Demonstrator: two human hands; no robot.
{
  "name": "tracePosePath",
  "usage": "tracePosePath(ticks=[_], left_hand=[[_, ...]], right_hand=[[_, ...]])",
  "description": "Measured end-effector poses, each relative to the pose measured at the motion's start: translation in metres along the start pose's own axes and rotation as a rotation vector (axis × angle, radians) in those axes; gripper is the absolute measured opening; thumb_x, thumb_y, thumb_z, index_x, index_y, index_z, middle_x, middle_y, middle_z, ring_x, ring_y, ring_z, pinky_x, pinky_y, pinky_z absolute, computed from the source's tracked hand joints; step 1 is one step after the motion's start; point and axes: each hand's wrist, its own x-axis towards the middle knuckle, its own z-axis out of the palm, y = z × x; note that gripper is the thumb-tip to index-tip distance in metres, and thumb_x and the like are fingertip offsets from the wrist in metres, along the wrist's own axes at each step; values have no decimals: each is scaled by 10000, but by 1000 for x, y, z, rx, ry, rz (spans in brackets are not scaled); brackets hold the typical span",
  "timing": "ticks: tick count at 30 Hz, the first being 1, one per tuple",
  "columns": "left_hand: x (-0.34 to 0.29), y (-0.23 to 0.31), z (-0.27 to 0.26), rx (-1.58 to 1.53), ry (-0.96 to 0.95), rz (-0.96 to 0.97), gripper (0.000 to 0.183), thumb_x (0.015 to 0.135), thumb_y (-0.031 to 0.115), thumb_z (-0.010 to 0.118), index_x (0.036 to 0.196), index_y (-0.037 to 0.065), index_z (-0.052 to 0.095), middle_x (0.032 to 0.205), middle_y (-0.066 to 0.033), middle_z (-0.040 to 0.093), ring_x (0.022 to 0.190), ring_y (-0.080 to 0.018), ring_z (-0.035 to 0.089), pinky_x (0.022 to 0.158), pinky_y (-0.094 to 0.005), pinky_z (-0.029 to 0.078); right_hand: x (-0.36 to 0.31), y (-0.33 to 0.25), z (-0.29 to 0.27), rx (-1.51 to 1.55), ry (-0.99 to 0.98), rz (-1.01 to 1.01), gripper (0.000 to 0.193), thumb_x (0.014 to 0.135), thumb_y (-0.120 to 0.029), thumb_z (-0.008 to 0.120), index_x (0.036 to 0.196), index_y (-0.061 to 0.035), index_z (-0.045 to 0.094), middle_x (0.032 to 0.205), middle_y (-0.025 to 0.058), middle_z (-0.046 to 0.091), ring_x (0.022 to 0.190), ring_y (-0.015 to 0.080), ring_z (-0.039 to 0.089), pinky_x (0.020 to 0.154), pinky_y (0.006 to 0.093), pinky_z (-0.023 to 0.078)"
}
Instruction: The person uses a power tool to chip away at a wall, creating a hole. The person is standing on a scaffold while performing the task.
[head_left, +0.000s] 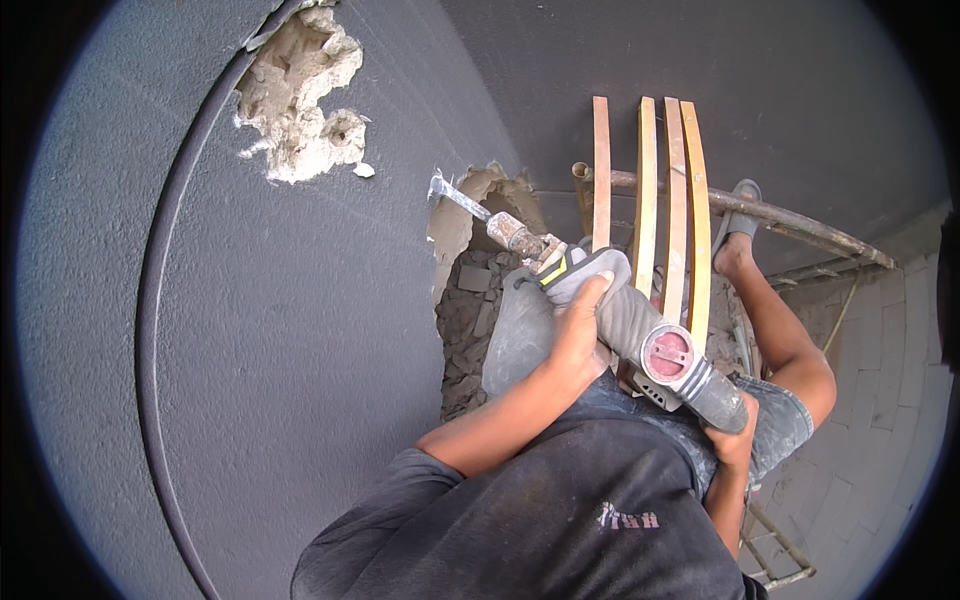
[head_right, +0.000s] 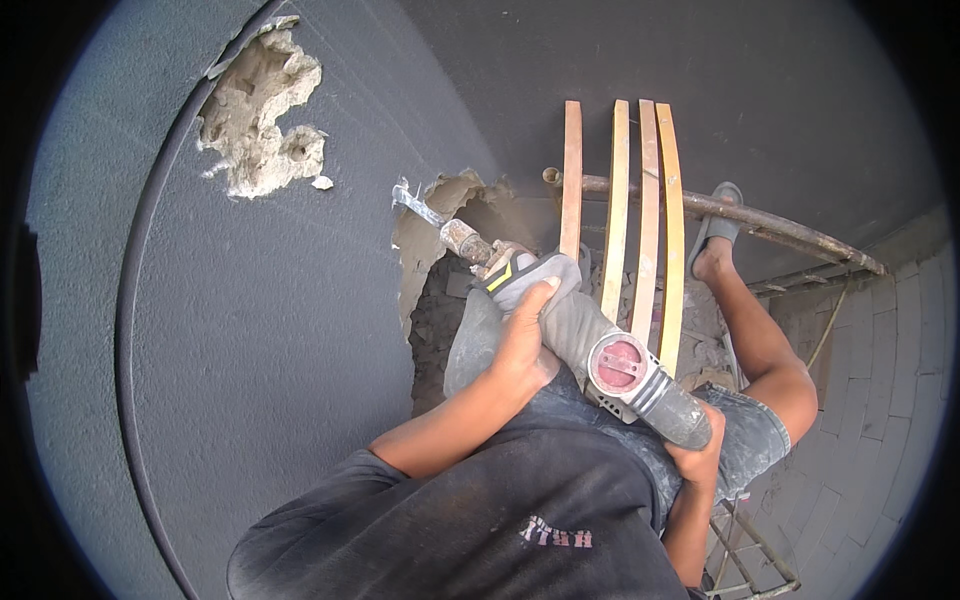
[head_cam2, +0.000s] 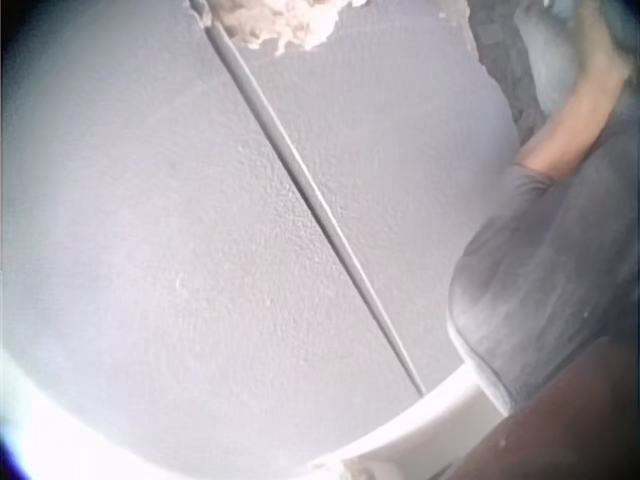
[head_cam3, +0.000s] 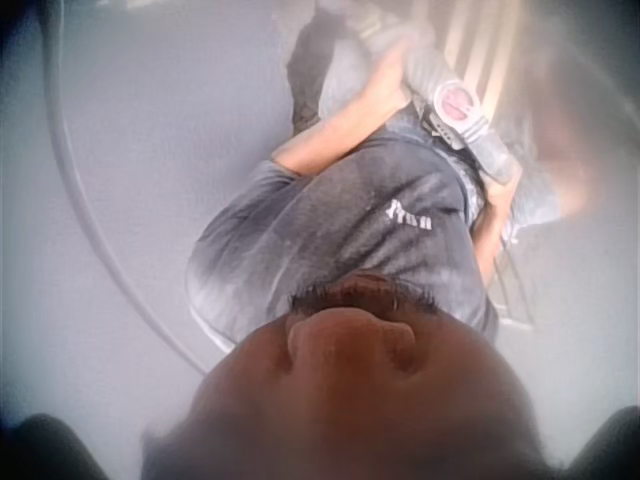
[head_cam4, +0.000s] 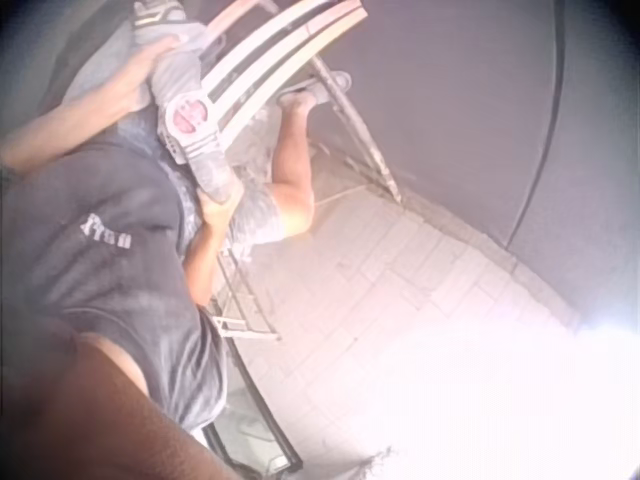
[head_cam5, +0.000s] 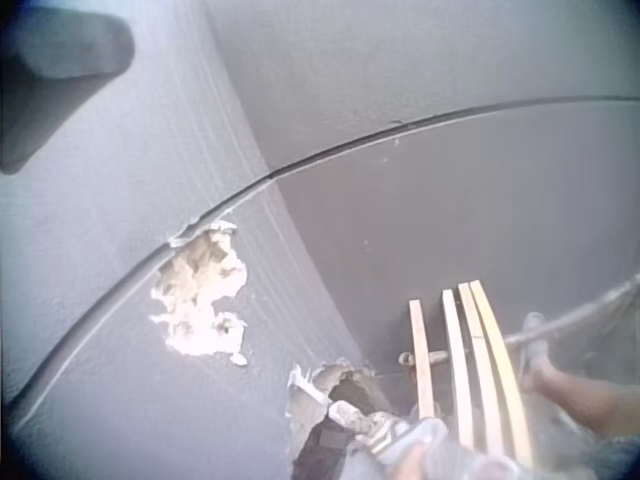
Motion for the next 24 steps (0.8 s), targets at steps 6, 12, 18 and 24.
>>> tracePosePath(ticks=[6,12,18,24], left_hand=[[-46,27,-59,-67,63,62,348,885,270,723,1165,72,666,1061,-104,730,1006,-267,709,927,-443,578],[-62,26,-76,-41,-6,46,439,907,367,662,1201,41,641,1067,-158,722,1002,-300,696,915,-464,575],[-60,32,-74,8,-9,97,431,933,374,641,1230,61,638,1075,-163,721,1006,-298,694,905,-460,578],[-60,35,-75,2,-56,161,435,952,384,631,1230,49,637,1080,-174,716,1002,-297,694,891,-455,585]], right_hand=[[14,-25,49,-13,-10,-400,429,613,-155,808,975,38,682,901,150,721,792,315,705,787,377,543],[13,-41,40,6,-432,-451,414,635,-169,785,975,23,649,866,188,666,764,374,675,726,413,521],[19,-43,48,48,-374,-495,490,598,-128,774,1042,19,631,865,185,660,758,381,667,730,412,525],[17,-84,50,30,-345,-414,345,564,-135,742,856,15,636,777,180,602,717,407,626,678,401,488]])
